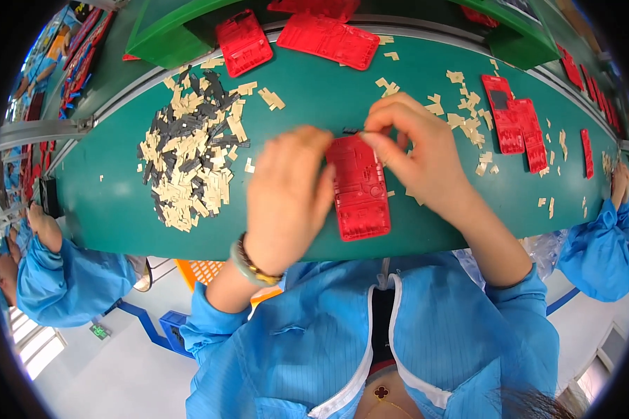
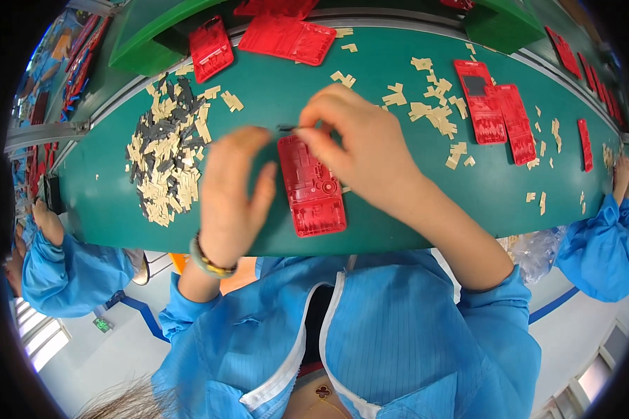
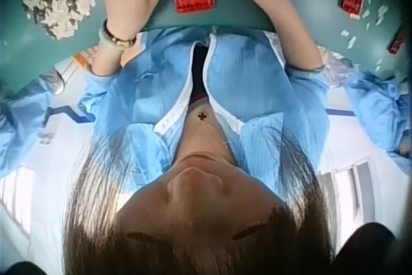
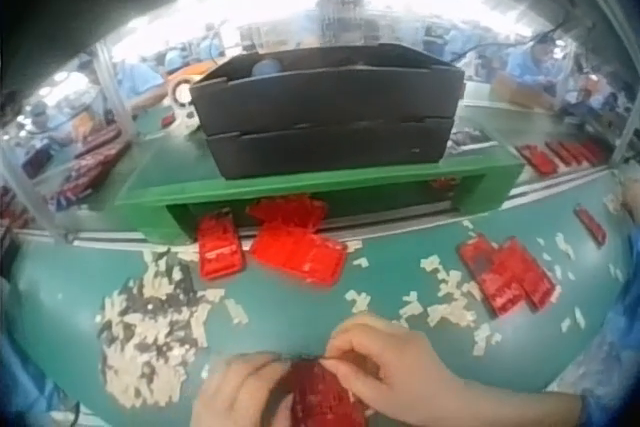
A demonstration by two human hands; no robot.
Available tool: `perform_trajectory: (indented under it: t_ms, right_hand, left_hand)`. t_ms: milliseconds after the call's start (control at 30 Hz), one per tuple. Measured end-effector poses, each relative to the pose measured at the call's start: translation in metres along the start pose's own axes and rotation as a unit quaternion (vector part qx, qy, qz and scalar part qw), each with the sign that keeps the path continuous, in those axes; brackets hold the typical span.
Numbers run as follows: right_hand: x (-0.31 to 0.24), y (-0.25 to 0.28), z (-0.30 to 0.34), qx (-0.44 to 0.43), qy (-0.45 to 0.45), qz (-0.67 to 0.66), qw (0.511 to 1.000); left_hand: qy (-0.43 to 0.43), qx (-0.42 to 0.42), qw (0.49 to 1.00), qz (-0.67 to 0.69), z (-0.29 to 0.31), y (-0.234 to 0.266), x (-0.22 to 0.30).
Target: The person assembles electronic components into a red plastic electronic housing by hand, creating assembled parts.
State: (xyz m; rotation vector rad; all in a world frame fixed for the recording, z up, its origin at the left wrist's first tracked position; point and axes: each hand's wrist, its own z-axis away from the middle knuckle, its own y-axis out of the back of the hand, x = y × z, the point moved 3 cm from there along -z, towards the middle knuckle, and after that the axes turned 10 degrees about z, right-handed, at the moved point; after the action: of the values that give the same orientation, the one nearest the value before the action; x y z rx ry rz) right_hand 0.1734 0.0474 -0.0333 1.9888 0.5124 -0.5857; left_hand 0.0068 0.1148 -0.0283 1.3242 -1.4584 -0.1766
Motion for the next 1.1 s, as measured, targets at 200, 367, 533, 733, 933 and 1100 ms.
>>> perform_trajectory:
  t_ms: [200, 367, 533, 733, 933, 1100]
  right_hand:
    - [0.028, -0.004, 0.01, -0.223, -0.315, -0.278, 0.88]
    - [0.025, -0.009, 0.009, -0.251, -0.374, -0.364, 0.815]
    - [0.02, -0.018, 0.0, -0.287, -0.342, -0.235, 0.863]
    - [0.026, -0.019, -0.007, -0.326, -0.285, -0.173, 0.885]
    - [0.022, -0.016, -0.014, -0.351, -0.284, -0.168, 0.876]
    - [0.027, -0.015, -0.013, -0.374, -0.321, -0.196, 0.848]
  left_hand:
    - [-0.007, -0.084, 0.996, -0.031, 0.042, -0.034, 0.02]
    - [-0.021, -0.046, 0.999, -0.013, 0.044, -0.038, 0.021]
    - [0.001, -0.048, 0.999, -0.021, 0.047, -0.048, 0.019]
    - [-0.003, -0.045, 0.998, -0.031, 0.046, -0.05, 0.02]
    - [0.004, -0.046, 0.998, -0.03, 0.048, -0.05, 0.02]
    - [0.004, -0.042, 0.999, -0.029, 0.049, -0.051, 0.02]
